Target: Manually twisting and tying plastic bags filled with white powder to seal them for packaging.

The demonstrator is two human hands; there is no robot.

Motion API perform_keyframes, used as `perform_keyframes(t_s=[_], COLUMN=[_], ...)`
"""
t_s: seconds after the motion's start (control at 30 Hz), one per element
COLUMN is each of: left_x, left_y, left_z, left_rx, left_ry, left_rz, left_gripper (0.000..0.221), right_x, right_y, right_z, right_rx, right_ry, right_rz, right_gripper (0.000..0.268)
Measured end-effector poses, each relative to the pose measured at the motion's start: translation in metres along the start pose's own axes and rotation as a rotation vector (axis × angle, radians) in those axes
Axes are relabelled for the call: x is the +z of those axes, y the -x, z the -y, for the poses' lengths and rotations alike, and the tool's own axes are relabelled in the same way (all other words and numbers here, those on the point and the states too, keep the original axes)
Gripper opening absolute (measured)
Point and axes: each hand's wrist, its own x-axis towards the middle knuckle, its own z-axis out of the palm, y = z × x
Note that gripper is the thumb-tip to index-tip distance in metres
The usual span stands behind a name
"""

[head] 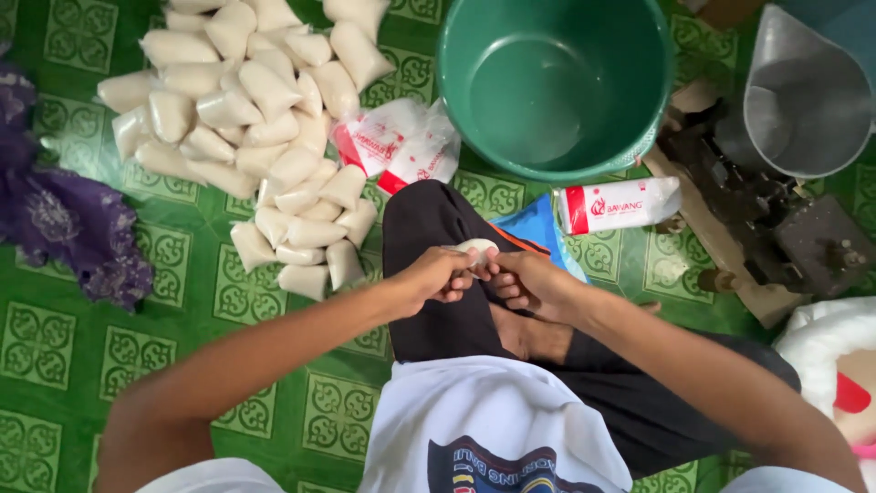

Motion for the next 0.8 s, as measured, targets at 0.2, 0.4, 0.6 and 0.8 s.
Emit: perform_keyframes(t_s=[0.2,0.4,0.6,0.8], left_x=[0.009,0.023,0.038,0.074], left_y=[-0.006,0.005,0.007,0.011], left_z=[0.0,-0.021,-0.046,-0.09], left_rx=[0.127,0.277,0.393,0.435], left_ry=[-0.048,-0.181,-0.455,-0.784], left_rz=[-0.112,-0.158,-0.227,-0.28], left_gripper=[0.037,0.03,0.032,0.033], right_x=[-0.004,0.01,0.0,-0.031], right_y=[-0.003,0.016,0.007,-0.019], right_z=[-0.014,-0.022,-0.036,-0.054], right_rx=[-0.128,-0.288,-0.404,-0.581], right_ry=[-0.171,-0.416,-0.665,-0.942], right_rz=[0.001,-0.053,0.05,0.186], right_gripper=[0.03,0.022,0.023,0.018])
